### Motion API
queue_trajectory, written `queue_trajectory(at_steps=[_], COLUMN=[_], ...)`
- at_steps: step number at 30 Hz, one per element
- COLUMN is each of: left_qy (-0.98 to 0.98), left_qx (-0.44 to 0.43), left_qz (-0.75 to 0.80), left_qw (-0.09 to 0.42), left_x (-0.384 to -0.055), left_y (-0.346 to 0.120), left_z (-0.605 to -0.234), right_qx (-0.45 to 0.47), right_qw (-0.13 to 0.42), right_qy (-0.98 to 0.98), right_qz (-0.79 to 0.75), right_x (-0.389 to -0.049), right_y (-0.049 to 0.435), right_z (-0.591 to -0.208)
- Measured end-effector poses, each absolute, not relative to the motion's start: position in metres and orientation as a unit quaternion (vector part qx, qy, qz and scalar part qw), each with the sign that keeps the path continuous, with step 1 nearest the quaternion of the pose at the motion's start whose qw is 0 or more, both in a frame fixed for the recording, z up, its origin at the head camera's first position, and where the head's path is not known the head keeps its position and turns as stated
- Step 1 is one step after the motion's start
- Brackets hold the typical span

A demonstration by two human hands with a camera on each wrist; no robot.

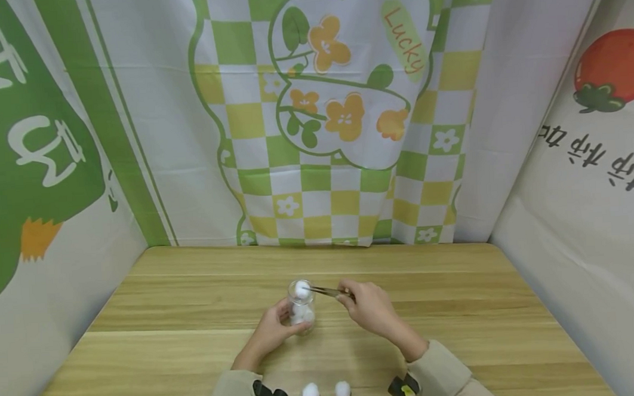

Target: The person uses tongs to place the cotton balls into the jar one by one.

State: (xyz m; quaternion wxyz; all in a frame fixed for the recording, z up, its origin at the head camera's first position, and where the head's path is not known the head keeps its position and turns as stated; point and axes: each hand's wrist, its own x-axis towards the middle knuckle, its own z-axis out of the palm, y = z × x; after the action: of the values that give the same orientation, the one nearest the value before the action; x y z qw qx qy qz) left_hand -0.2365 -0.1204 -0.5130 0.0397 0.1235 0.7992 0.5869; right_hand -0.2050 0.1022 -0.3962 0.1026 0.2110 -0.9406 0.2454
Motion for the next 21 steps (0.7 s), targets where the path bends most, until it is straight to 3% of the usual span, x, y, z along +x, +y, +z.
queue_trajectory(at_steps=[21], left_qy=[0.804], left_qx=[0.124], left_qz=[0.580], left_qw=[0.036], left_x=[-0.2365], left_y=[-0.1205], left_z=[-0.5132], right_qx=[0.199], right_qw=[0.064], right_qy=[-0.939], right_qz=[0.274], right_x=[-0.2036], right_y=[0.1066], right_z=[-0.3965])
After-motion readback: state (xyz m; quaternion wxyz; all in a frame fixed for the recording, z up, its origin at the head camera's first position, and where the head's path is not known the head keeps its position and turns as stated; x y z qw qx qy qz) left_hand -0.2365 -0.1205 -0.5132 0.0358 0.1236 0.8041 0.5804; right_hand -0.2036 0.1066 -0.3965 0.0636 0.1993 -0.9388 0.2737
